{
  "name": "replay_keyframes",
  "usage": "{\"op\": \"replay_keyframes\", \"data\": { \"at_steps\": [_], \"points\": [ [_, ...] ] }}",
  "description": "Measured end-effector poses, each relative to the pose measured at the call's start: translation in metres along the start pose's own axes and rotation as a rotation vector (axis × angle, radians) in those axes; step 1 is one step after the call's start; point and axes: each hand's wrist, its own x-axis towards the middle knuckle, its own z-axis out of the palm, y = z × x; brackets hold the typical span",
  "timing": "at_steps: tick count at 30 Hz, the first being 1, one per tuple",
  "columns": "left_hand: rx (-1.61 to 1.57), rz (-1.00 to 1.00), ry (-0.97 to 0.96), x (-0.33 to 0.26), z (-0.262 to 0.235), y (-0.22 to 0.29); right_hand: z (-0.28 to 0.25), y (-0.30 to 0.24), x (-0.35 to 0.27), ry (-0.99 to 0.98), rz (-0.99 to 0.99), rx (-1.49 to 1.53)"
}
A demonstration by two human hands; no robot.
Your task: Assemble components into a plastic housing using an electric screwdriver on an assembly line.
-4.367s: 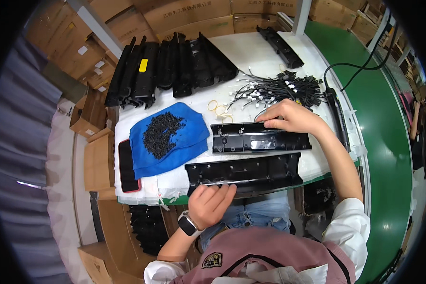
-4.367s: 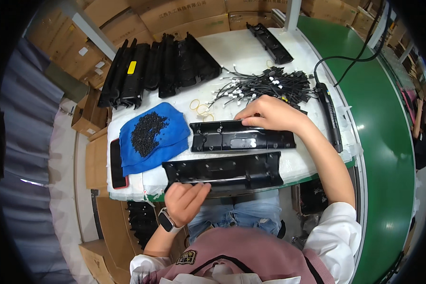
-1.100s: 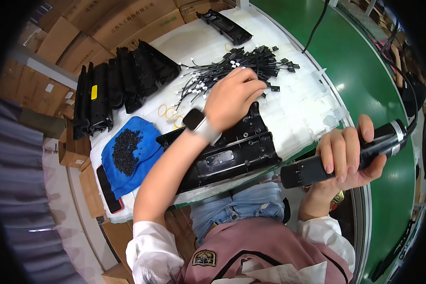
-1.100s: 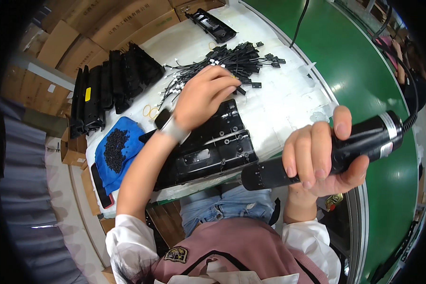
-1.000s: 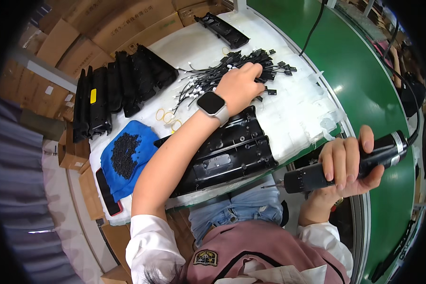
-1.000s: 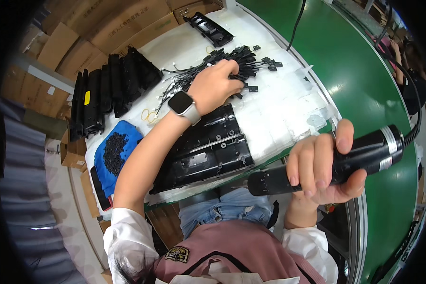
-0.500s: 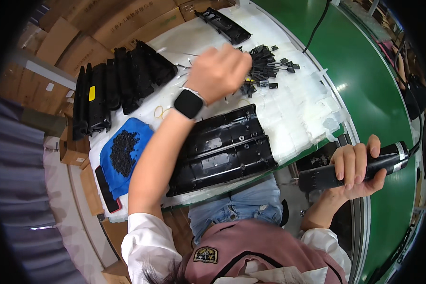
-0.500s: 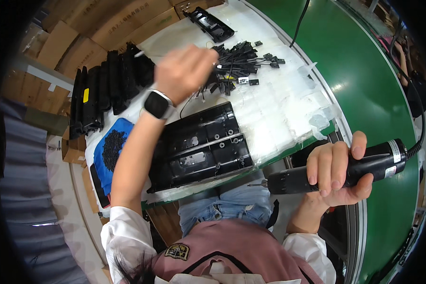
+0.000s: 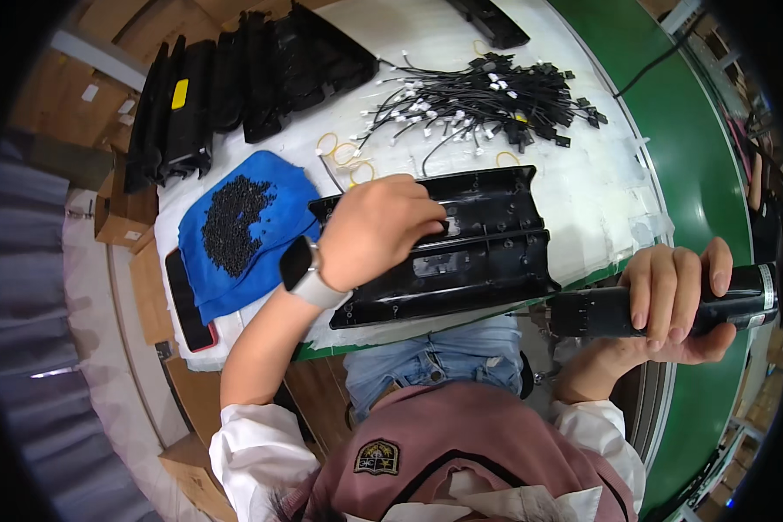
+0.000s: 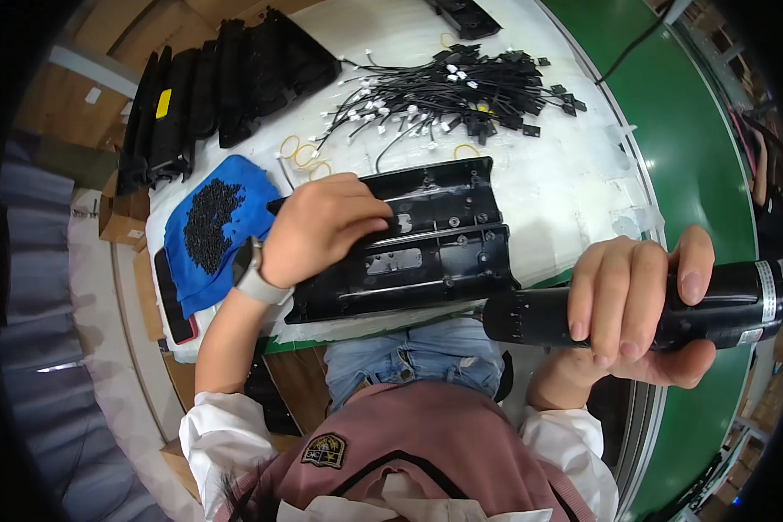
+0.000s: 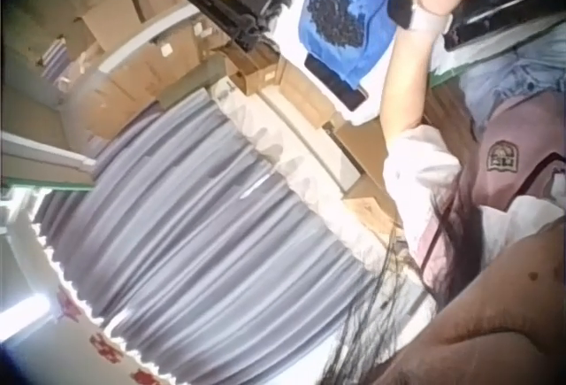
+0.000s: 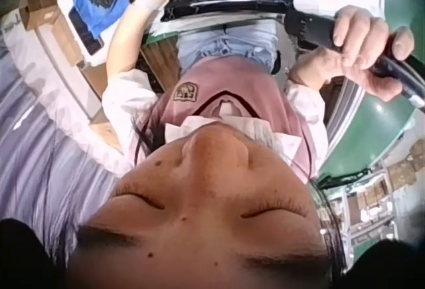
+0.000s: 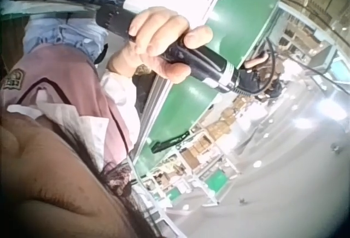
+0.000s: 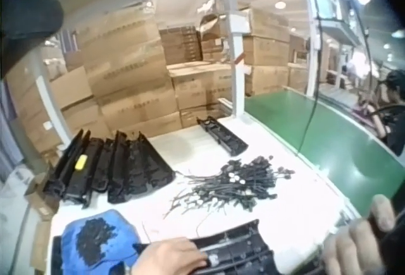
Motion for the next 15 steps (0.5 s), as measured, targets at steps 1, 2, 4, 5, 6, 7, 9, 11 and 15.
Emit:
{"op": "replay_keyframes", "data": {
  "at_steps": [1,2,4,5,6,7,9,11,15],
  "points": [
    [0.027,-0.028,-0.021,-0.002,0.005,0.000,0.003,0.005,0.003,-0.008,0.015,-0.001],
    [0.020,-0.037,-0.007,-0.005,0.009,-0.001,0.007,0.011,0.007,-0.024,0.017,-0.023],
    [-0.004,-0.038,0.016,-0.006,0.014,-0.004,0.016,0.020,0.014,-0.056,0.025,-0.082],
    [-0.013,-0.037,0.025,-0.007,0.013,-0.003,0.019,0.026,0.017,-0.061,0.034,-0.090],
    [-0.038,-0.100,0.017,-0.010,0.012,-0.002,0.021,0.034,0.020,-0.112,0.018,-0.124],
    [-0.064,-0.163,0.009,-0.014,0.012,-0.002,0.021,0.041,0.023,-0.163,0.002,-0.156],
    [-0.087,-0.152,0.043,-0.017,0.020,-0.004,0.020,0.051,0.027,-0.285,0.024,-0.204],
    [-0.108,-0.178,0.094,-0.015,0.026,-0.001,0.023,0.056,0.033,-0.408,0.068,-0.305],
    [-0.128,-0.168,0.056,-0.016,0.027,-0.005,0.025,0.075,0.036,-0.493,0.114,-0.347]
  ]
}}
